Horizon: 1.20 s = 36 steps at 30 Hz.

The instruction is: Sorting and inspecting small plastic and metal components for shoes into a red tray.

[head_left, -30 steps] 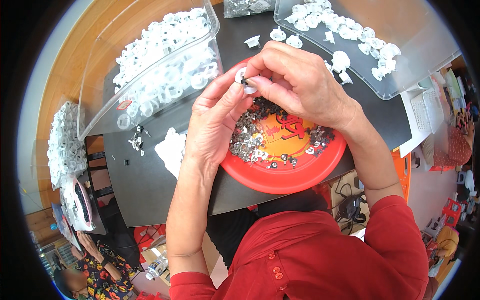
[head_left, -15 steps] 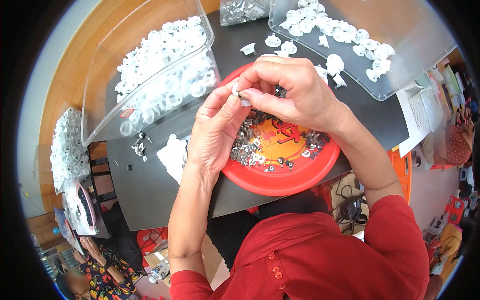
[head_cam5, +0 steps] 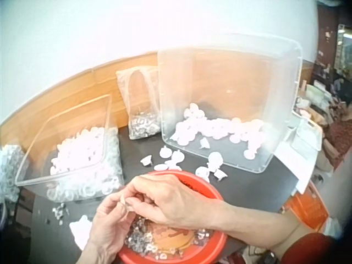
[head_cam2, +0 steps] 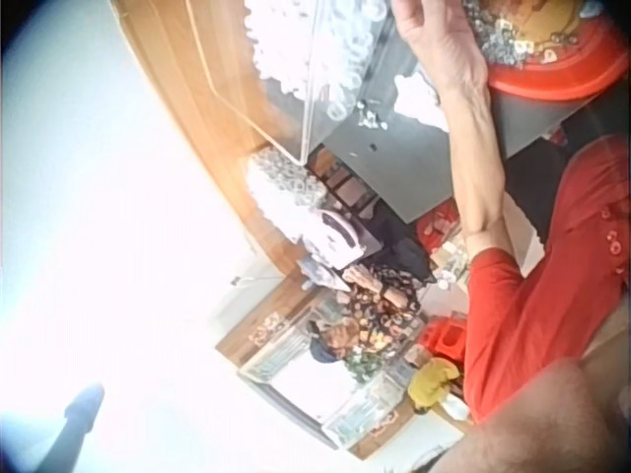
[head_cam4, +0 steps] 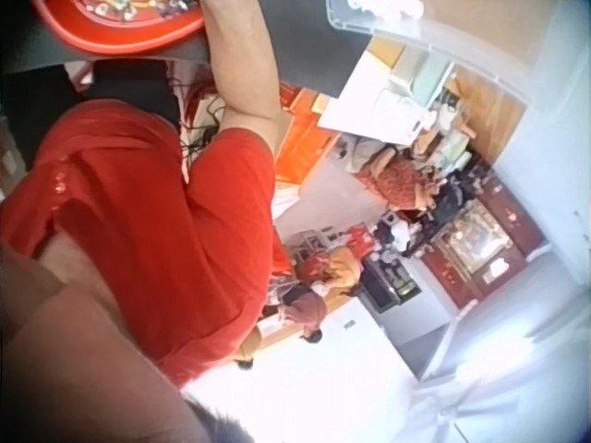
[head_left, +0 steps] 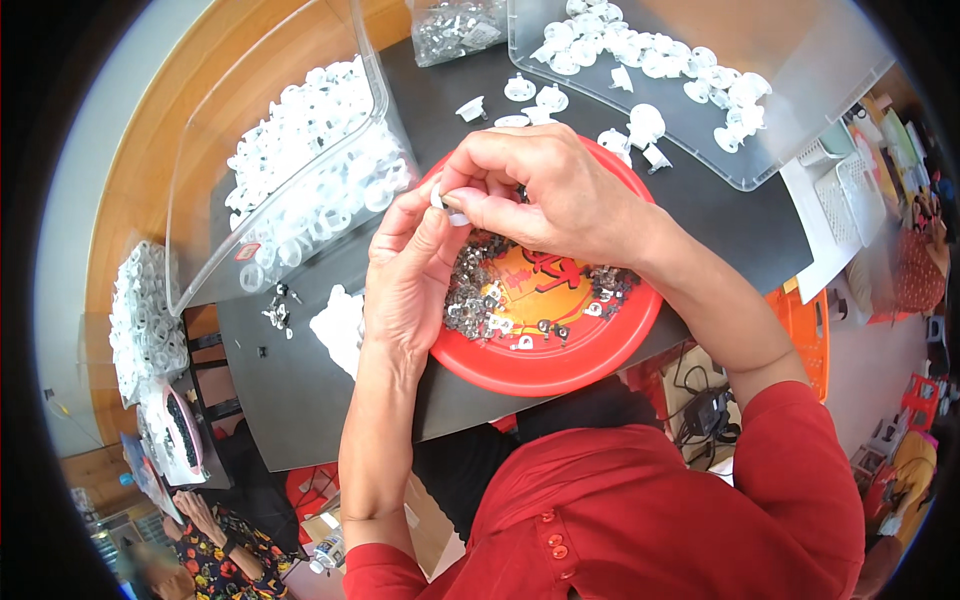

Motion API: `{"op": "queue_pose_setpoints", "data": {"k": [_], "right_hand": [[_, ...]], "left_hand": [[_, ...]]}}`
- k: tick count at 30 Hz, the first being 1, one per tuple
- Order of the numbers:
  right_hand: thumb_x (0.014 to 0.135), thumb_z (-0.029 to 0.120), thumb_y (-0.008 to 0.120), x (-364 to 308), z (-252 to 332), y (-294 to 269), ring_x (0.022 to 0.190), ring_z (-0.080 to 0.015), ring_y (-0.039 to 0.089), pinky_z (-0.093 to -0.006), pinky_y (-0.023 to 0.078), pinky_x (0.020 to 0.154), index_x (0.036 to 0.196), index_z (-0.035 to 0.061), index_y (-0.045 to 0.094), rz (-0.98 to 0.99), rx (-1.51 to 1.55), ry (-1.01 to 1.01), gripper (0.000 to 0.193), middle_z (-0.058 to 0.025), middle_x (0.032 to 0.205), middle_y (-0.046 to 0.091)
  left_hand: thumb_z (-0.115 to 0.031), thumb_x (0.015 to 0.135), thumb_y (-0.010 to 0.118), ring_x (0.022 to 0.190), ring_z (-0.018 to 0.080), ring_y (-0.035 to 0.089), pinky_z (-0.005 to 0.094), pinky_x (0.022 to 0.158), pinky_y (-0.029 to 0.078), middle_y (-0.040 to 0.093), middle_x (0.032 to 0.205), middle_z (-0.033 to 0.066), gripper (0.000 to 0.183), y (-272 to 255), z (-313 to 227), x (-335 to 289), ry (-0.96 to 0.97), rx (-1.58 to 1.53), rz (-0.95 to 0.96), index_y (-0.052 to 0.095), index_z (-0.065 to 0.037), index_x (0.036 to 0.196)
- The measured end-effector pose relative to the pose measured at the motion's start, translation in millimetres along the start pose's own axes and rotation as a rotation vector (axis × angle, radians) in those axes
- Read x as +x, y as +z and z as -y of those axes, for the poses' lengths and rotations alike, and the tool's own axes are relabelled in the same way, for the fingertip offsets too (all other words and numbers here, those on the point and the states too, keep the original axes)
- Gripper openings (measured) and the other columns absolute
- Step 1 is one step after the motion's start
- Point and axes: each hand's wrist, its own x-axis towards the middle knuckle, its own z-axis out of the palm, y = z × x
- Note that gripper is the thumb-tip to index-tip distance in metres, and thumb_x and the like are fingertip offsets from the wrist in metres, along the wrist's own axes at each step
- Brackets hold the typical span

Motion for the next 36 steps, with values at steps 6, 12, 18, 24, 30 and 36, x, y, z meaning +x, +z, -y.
{"op": "queue_pose_setpoints", "data": {"k": [6, 12, 18, 24, 30, 36], "right_hand": [[0.080, 0.011, 0.063, 0.2, -1.9, 3.0, 0.067, -0.0280, 0.064, -0.0361, 0.050, 0.061, 0.082, -0.0037, 0.061, -0.034, 0.016, 0.006, 0.015, -0.0153, 0.074, 0.064], [0.081, 0.013, 0.065, 1.8, -7.6, -1.2, 0.066, -0.0261, 0.065, -0.0348, 0.050, 0.060, 0.085, -0.0012, 0.066, -0.021, 0.047, -0.008, 0.014, -0.0136, 0.076, 0.067], [0.081, 0.012, 0.067, 0.4, -8.2, 0.5, 0.064, -0.0246, 0.064, -0.0326, 0.049, 0.056, 0.084, 0.0002, 0.066, -0.074, -0.079, -0.077, 0.013, -0.0126, 0.074, 0.065], [0.079, 0.009, 0.068, -0.2, 3.0, 3.8, 0.059, -0.0228, 0.059, -0.0317, 0.047, 0.053, 0.083, 0.0009, 0.063, -0.111, -0.151, -0.064, 0.010, -0.0090, 0.071, 0.060], [0.079, 0.008, 0.068, -1.1, -5.8, 7.1, 0.062, -0.0226, 0.059, -0.0312, 0.047, 0.055, 0.085, 0.0018, 0.063, -0.142, -0.158, -0.211, 0.010, -0.0084, 0.075, 0.059], [0.079, 0.008, 0.067, -1.8, -4.9, 7.9, 0.065, -0.0239, 0.061, -0.0321, 0.049, 0.057, 0.086, 0.0020, 0.063, -0.151, -0.234, -0.224, 0.010, -0.0084, 0.076, 0.060]], "left_hand": [[-0.014, 0.090, 0.065, 0.109, 0.0155, 0.058, 0.0316, 0.100, 0.044, 0.060, 0.118, 0.0071, 0.034, 1.2, -0.4, 1.3, 0.030, 0.032, -0.022, 0.056, -0.002, 0.121], [-0.015, 0.092, 0.062, 0.112, 0.0138, 0.056, 0.0265, 0.100, 0.045, 0.058, 0.121, 0.0071, 0.037, 1.4, -1.6, 3.4, 0.023, 0.016, -0.021, 0.053, 0.000, 0.125], [-0.017, 0.094, 0.059, 0.114, 0.0134, 0.055, 0.0263, 0.103, 0.043, 0.057, 0.124, 0.0068, 0.040, 1.6, -4.1, 4.0, 0.044, -0.020, -0.043, 0.049, 0.000, 0.129], [-0.016, 0.094, 0.059, 0.114, 0.0126, 0.055, 0.0265, 0.100, 0.045, 0.056, 0.126, 0.0065, 0.040, 2.6, -7.1, 2.3, 0.043, -0.011, -0.021, 0.049, -0.001, 0.130], [-0.014, 0.094, 0.059, 0.112, 0.0121, 0.056, 0.0265, 0.098, 0.046, 0.058, 0.124, 0.0053, 0.038, 3.0, -5.9, 2.0, 0.054, -0.011, 0.016, 0.051, -0.002, 0.129], [-0.013, 0.093, 0.060, 0.110, 0.0114, 0.057, 0.0257, 0.096, 0.047, 0.059, 0.122, 0.0049, 0.036, 4.2, -5.9, 2.0, 0.063, -0.010, 0.000, 0.053, -0.003, 0.127]]}}
